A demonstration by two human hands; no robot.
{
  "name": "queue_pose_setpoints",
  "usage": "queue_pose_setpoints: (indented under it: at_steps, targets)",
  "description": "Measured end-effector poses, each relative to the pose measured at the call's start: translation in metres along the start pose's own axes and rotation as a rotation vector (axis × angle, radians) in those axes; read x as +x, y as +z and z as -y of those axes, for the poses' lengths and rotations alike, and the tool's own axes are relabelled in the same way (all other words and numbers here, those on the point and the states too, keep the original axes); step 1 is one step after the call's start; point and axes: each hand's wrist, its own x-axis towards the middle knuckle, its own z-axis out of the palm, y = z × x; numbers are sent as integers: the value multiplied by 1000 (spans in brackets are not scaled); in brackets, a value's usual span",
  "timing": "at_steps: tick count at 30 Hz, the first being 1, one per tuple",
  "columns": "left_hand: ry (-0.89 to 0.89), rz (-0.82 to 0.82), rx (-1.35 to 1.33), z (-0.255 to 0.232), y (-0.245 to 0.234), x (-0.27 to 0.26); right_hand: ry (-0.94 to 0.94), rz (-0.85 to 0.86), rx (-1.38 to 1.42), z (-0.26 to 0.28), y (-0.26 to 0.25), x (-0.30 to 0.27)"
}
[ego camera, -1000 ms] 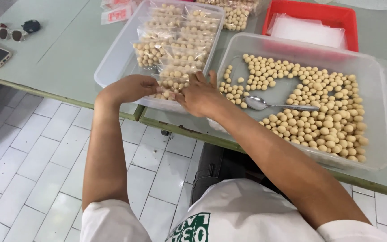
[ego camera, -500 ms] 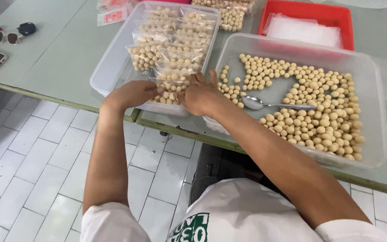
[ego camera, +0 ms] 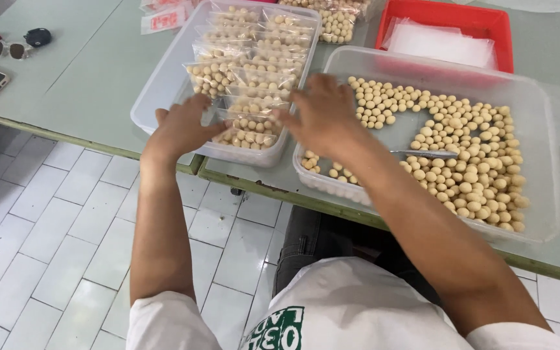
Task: The person is manually packaging small round food items into individual plastic bags using a spoon and then organizing the filled bags into a container.
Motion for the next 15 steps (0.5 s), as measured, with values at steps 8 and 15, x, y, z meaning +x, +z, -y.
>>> queue_pose_setpoints:
  at_steps: [8, 15]
  targets:
    - [398, -698, -333, -46, 49, -8, 192, -38, 400, -72, -41, -76]
    - [345, -741, -242, -79, 94, -3, 610, -6, 650, -134, -29, -146]
